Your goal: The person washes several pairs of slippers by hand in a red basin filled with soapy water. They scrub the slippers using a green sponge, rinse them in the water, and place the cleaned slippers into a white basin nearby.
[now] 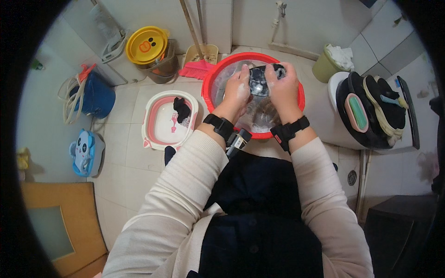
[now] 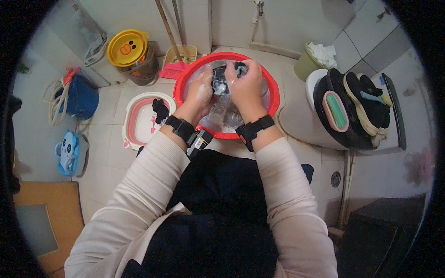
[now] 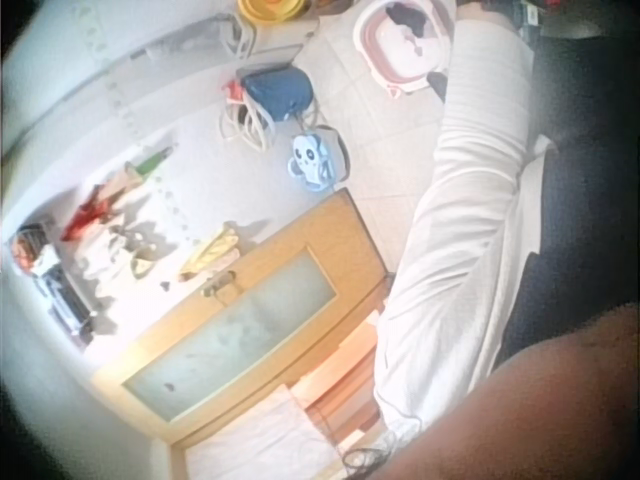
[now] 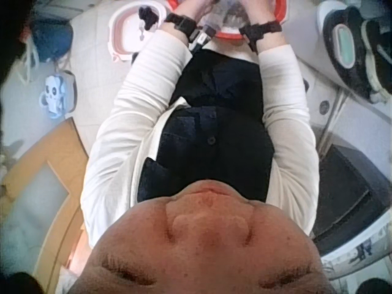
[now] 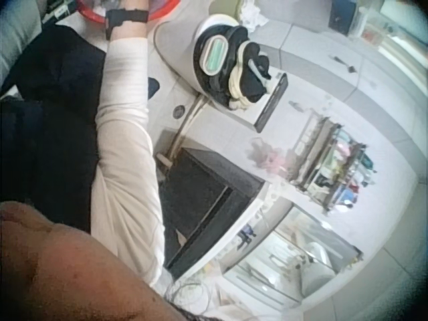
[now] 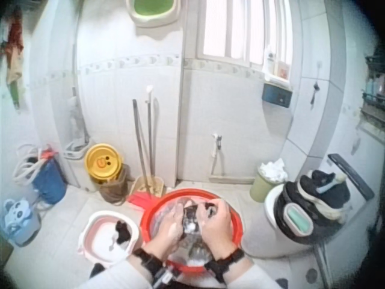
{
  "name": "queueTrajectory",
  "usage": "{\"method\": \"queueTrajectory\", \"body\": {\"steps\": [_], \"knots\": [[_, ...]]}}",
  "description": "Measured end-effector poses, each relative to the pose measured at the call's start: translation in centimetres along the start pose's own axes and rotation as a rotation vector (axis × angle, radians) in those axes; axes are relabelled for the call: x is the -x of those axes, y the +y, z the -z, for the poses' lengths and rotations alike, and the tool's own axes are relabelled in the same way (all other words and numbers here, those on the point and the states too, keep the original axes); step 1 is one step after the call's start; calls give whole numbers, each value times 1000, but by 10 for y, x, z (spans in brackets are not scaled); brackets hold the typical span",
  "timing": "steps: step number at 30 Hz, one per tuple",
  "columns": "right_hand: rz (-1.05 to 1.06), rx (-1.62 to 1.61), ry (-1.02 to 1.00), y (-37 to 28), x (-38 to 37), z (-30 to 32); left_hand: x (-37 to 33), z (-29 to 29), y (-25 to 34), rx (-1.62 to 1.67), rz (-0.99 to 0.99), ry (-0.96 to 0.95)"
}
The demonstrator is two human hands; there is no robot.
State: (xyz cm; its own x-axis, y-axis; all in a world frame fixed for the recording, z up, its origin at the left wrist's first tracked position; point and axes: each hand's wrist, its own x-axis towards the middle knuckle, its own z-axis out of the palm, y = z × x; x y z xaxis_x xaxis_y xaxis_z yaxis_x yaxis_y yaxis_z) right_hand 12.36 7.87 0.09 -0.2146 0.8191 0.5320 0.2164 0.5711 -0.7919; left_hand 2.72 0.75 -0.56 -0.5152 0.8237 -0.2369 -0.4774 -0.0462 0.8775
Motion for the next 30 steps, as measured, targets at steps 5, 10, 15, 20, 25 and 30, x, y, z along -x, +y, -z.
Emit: {"method": "queueTrajectory", "body": {"steps": [5,10,15,20,25,30], "knots": [[433,185,-76,-27,10,4,-13,6,-19,85,-53,17],[646,29,-344,-41,37,-3,-13,13,-16,415,21,-363],[230,145,-129,-16,12,0,11,-15,-16,396,91,-219],[489,76,-246,-24,30,0,9,-2,-7,474,211,-210],[298,36,-97,-23,18,5,3,-8,-20,411,218,-284],[468,198,-73,-5,25,2,-3,-1,-24,474,217,-272]]}}
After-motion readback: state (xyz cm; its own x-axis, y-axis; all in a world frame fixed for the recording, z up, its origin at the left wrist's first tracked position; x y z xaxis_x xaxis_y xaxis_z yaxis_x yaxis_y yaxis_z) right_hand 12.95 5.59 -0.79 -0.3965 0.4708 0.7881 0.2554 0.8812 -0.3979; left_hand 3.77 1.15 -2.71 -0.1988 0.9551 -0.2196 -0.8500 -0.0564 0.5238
